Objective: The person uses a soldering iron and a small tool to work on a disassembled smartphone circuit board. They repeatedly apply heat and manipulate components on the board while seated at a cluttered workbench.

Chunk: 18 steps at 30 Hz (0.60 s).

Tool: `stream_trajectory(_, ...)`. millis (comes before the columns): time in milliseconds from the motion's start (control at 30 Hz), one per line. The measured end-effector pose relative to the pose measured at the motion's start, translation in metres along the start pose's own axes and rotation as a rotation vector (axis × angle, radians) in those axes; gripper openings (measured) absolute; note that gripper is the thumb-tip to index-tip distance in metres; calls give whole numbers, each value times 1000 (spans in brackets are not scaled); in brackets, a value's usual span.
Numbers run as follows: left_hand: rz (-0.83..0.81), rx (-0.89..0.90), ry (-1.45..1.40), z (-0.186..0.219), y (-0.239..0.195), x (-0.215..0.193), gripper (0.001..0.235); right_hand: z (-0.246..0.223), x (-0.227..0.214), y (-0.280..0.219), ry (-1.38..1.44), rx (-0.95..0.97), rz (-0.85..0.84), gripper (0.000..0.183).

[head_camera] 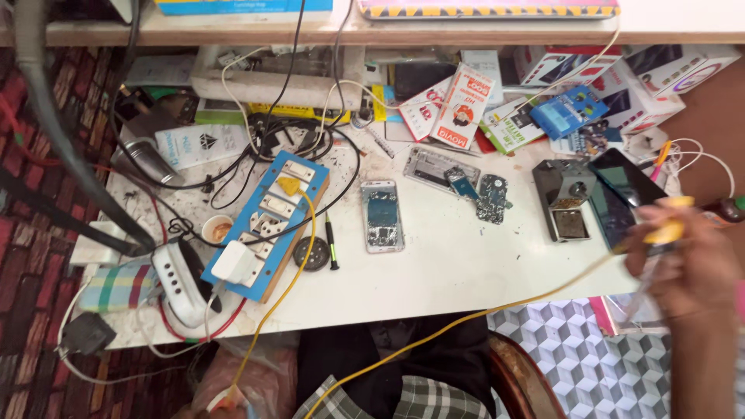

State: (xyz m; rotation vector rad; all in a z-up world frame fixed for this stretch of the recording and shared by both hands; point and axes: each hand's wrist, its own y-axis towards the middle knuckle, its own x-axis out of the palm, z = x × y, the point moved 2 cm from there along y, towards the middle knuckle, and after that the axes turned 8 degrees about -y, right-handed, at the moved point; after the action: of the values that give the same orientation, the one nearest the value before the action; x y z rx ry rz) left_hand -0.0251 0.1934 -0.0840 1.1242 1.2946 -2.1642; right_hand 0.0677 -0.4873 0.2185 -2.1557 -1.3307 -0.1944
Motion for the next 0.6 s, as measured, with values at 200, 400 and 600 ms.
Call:
stream_trajectory(200,291,179,-161,94,26,-154,69,94,40,28,42,-34,-318,38)
stream_trajectory(400,666,415,-654,164,63,-253,31,123,92,37,182,-244,-261,40)
stream_trajectory(600,733,616,-201,200,160,-205,16,90,117,-13,-180,-503,-6,35)
